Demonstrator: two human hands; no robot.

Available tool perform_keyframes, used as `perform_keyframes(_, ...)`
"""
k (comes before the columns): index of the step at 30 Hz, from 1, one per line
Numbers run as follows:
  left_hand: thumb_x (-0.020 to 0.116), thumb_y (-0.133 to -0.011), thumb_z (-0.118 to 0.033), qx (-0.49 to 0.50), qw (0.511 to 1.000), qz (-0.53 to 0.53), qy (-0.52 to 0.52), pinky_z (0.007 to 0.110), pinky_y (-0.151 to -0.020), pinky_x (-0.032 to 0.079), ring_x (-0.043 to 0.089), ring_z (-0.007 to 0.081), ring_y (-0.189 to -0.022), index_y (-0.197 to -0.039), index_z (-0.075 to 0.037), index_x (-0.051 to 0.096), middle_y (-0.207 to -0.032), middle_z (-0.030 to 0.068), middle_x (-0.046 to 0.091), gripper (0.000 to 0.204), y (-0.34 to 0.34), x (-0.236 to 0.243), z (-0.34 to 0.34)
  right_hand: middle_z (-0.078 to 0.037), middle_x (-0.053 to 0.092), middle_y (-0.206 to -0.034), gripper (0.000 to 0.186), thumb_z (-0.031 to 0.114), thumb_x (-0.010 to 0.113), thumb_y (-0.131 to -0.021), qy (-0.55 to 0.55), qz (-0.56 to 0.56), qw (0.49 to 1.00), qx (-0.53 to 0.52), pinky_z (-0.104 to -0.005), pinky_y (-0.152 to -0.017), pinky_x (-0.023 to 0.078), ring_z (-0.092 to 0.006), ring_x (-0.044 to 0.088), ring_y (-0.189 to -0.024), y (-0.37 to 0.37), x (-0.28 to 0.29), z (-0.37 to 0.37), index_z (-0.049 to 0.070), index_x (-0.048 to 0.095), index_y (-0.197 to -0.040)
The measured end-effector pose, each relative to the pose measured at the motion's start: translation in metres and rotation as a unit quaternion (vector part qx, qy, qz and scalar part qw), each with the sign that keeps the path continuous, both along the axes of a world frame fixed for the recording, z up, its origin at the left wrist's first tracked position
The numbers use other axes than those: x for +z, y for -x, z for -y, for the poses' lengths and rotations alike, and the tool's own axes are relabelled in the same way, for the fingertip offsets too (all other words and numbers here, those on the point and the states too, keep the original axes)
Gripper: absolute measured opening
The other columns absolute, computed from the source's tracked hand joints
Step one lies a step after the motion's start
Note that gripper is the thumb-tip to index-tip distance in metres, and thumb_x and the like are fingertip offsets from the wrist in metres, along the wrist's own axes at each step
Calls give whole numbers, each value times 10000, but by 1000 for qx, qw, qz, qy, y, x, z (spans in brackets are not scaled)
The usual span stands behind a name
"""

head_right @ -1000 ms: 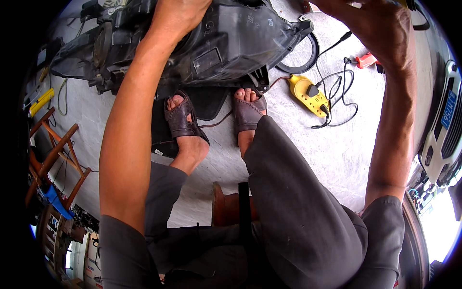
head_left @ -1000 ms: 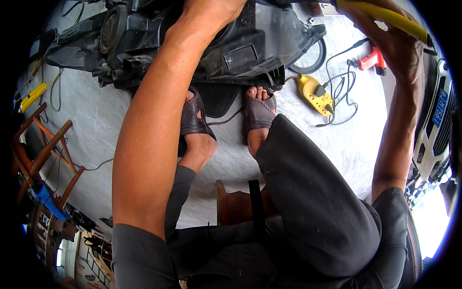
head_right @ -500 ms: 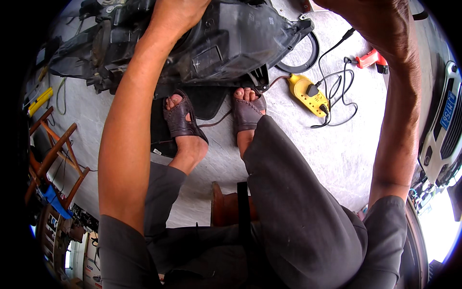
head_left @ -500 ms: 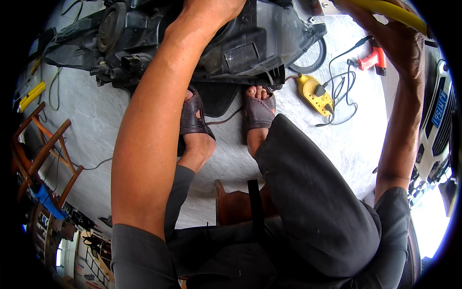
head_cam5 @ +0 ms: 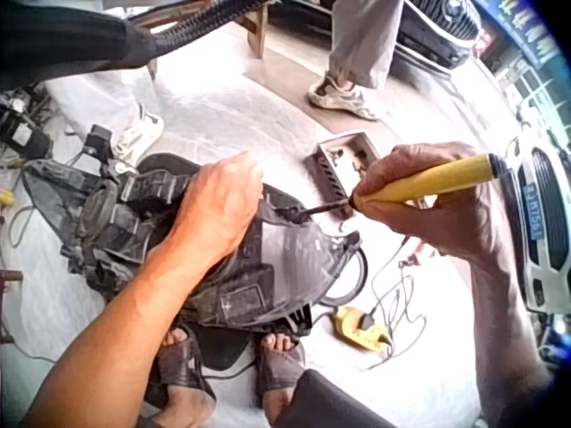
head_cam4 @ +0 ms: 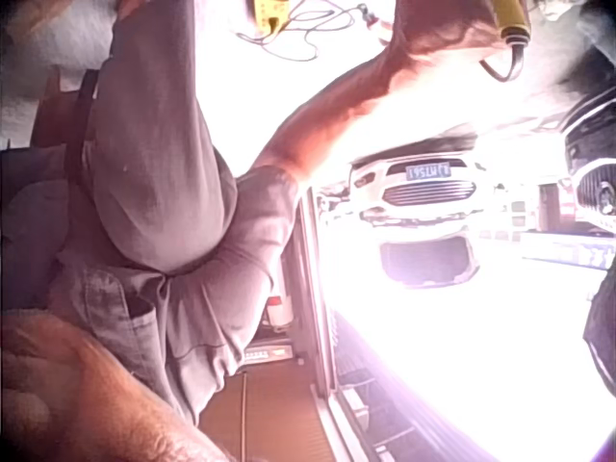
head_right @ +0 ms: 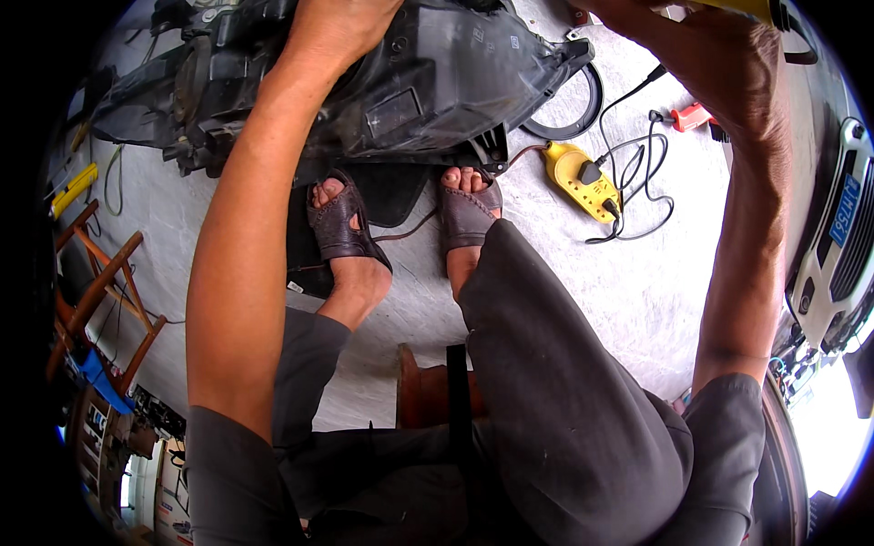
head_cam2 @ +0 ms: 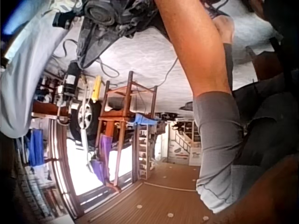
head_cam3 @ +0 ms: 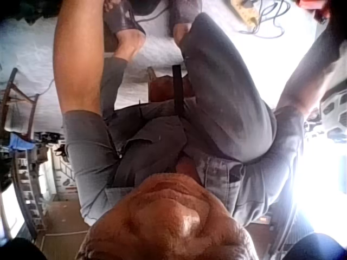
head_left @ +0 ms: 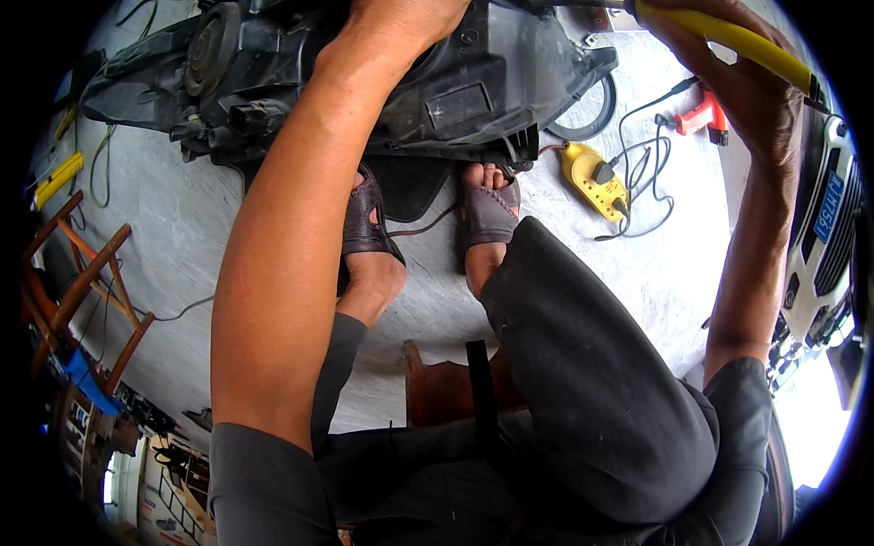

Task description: The person uses a yellow soldering iron to apply heat to the edges and seams of a black plastic car headlight assembly. They hold the assembly with one hand and carefully move the soldering iron along the perimeter, occasionally repositioning the object to access different areas.

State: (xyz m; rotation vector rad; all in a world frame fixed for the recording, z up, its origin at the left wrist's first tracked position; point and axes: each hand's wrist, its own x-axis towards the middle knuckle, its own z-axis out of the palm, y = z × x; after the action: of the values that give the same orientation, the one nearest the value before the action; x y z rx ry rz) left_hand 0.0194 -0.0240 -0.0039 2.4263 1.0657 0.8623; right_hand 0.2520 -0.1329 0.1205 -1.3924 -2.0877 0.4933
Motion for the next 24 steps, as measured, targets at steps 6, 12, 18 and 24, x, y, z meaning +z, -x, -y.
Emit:
perform_keyframes(6,506,-998,-158,-13,999,-5,-40,578,-697,496,625,503,-789,-856,-11,584,-796,283,625,218,1,-4,-1,-96,755,-950,187,-1,829,-816,58,-63,996,-9,-293,-765,608,-164,728,-856,-10,1,-2,7,766,-992)
perform_keyframes(12,505,-1003,-178,-12,1000,19,-4,585,-707,489,622,511,-806,-866,-5,583,-813,290,633,234,2,2,2,-99,755,-959,178,-1,827,-822,43,-65,995,-61,-282,-772,600,-155,722,-863,-11,-7,8,1,766,-990)
perform_keyframes(18,510,-1006,-200,8,1000,16,18,595,-720,486,624,515,-818,-880,-5,593,-825,295,639,246,1,1,2,-100,764,-944,176,-2,831,-817,30,5,994,-107,-275,-763,604,-158,729,-844,4,-3,18,2,770,-982)
perform_keyframes(24,507,-1005,-194,24,1000,4,7,585,-725,501,637,506,-814,-873,-11,602,-815,289,644,245,-1,-2,1,-114,766,-950,176,-11,819,-820,7,-11,999,-40,-284,-759,614,-172,741,-847,0,6,17,-6,765,-988)
